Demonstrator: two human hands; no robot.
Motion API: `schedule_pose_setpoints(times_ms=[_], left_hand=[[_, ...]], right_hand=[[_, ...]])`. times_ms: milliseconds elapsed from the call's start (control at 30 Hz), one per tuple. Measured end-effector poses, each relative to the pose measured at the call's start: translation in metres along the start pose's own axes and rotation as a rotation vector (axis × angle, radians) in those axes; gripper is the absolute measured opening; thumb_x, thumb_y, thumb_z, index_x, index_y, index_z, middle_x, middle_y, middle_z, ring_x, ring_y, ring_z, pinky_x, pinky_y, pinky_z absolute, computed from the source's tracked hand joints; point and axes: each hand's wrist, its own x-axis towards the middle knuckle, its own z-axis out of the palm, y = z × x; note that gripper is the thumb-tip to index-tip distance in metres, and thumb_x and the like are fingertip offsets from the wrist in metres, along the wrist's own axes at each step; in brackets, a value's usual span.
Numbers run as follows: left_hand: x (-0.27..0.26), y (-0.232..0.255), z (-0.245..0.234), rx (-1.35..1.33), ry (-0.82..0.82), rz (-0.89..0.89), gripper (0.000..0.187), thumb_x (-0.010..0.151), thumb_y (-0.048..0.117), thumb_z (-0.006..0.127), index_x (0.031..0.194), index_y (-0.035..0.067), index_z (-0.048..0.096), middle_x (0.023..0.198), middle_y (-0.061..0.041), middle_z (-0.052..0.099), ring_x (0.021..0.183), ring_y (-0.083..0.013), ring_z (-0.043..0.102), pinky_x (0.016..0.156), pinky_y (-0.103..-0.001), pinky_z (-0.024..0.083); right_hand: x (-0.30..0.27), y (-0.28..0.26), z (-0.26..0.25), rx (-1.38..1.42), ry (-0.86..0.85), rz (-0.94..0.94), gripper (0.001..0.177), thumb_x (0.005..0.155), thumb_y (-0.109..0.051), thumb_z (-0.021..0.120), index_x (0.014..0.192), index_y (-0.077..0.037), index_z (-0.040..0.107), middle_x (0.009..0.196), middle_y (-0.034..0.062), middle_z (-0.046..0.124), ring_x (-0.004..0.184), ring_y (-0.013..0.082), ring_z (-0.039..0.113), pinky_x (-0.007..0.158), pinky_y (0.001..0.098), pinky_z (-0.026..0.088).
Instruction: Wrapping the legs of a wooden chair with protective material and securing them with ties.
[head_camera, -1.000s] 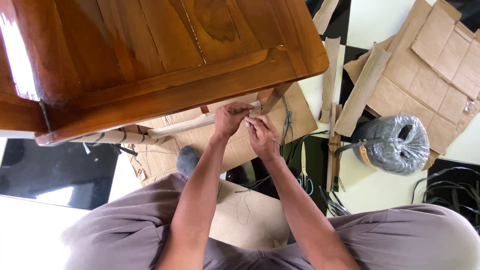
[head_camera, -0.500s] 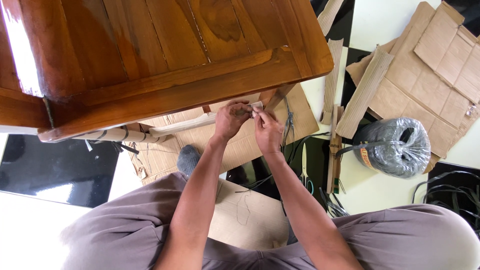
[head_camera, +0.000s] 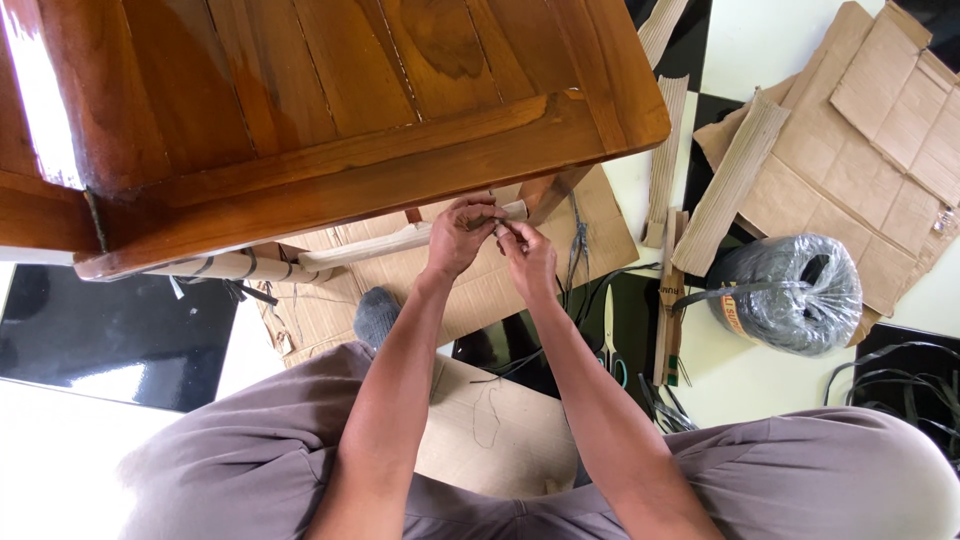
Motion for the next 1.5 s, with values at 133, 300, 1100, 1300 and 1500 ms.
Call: schedule_pose_setpoints(times_ms=[133,300,1100,1300,1500], left_hand=[[0.001,-0.002,0.007,-0.149,0.046,0.003,0.026,0.083,0.01,0.081,0.108,0.017,0.079,0.114,-0.014,0.071,0.111,-0.0364,0.07,0.097,-0.043,0.055],[0.0,-0.009,0.003,-0.152,0.093,-0.052,0.02,0.091,0.026,0.078,0.106,0.012,0.075,0.105,-0.015,0.071,0.107,-0.0357,0.071,0.095,-0.046,0.057],[-0.003,0.006,-0.004,0.101,0.005,0.152,0.026,0.072,0.016,0.086,0.096,0.022,0.077,0.121,-0.009,0.069,0.114,-0.0373,0.067,0.101,-0.047,0.053],[-0.002,0.004,-0.012,-0.02,-0.055,0.062,0.013,0.081,0.024,0.086,0.09,0.022,0.077,0.123,-0.006,0.07,0.116,-0.0323,0.068,0.103,-0.045,0.052],[-0.001,-0.008,0.005,-0.162,0.095,0.02,0.012,0.088,0.026,0.084,0.093,0.018,0.077,0.093,-0.007,0.072,0.099,-0.0236,0.072,0.094,-0.036,0.053]], right_hand=[[0.007,0.013,0.004,0.227,-0.007,0.07,0.017,0.093,-0.019,0.078,0.107,-0.01,0.08,0.078,0.0043,0.073,0.072,0.0079,0.066,0.07,0.0243,0.06],[0.01,0.014,0.005,0.509,-0.081,0.181,0.017,0.093,-0.013,0.075,0.108,-0.005,0.077,0.083,0.0019,0.069,0.077,0.0077,0.066,0.075,0.0196,0.06],[0.02,0.023,0.0,0.405,-0.06,0.085,0.017,0.097,-0.017,0.076,0.109,-0.006,0.075,0.085,0.003,0.068,0.076,0.0085,0.066,0.072,0.0195,0.06],[0.022,0.02,-0.005,0.457,0.014,0.077,0.026,0.091,-0.014,0.084,0.112,-0.002,0.076,0.084,0.0105,0.071,0.074,0.0129,0.071,0.073,0.0248,0.064],[0.014,0.007,-0.015,0.285,-0.032,-0.024,0.024,0.09,-0.012,0.085,0.112,-0.007,0.08,0.09,0.0166,0.078,0.077,0.0171,0.076,0.073,0.0271,0.066]])
